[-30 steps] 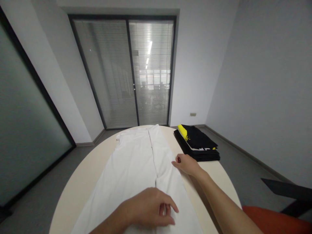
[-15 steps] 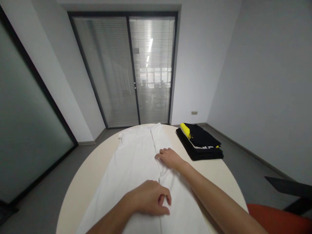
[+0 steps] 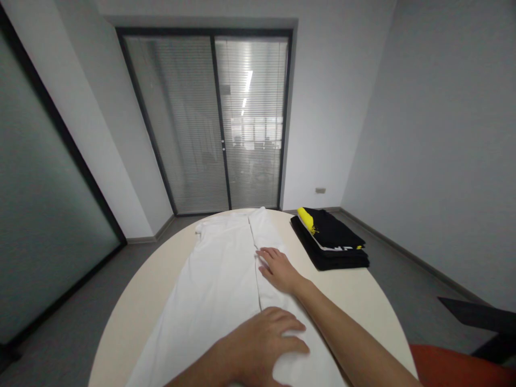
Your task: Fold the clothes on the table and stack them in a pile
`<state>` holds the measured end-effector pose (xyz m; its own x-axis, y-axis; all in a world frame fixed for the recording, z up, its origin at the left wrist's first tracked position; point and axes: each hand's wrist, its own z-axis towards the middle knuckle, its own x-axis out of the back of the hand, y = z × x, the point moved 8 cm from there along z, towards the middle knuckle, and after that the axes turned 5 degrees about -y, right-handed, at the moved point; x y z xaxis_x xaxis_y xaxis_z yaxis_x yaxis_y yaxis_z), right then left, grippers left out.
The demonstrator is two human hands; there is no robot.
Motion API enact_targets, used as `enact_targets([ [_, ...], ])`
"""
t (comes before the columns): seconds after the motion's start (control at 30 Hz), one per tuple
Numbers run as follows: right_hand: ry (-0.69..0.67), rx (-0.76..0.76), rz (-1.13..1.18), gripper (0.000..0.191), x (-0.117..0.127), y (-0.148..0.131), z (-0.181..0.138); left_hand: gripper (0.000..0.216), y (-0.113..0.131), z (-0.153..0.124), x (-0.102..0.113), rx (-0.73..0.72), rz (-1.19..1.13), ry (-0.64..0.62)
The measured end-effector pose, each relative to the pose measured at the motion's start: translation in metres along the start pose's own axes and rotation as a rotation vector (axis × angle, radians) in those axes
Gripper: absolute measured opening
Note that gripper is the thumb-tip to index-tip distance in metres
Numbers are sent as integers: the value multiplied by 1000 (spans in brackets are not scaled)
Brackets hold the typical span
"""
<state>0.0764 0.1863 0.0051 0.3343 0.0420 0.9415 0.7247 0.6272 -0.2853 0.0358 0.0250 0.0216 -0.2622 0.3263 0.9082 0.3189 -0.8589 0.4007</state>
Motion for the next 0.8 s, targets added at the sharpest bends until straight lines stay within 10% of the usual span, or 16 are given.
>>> enact_targets([
  [0.33, -130, -63, 35, 72, 6, 11, -1, 50, 5, 17, -42, -1, 150, -80],
  [0.5, -23, -158, 116, 51, 17, 26, 0, 46, 10, 39, -78, 27, 144, -68],
  [0.67, 31, -202, 174, 37, 15, 36, 4, 38, 16, 28, -39, -109, -6, -118],
  [0.8, -28, -290, 45, 35, 17, 32, 17, 59, -20, 6, 5, 131, 59, -3],
])
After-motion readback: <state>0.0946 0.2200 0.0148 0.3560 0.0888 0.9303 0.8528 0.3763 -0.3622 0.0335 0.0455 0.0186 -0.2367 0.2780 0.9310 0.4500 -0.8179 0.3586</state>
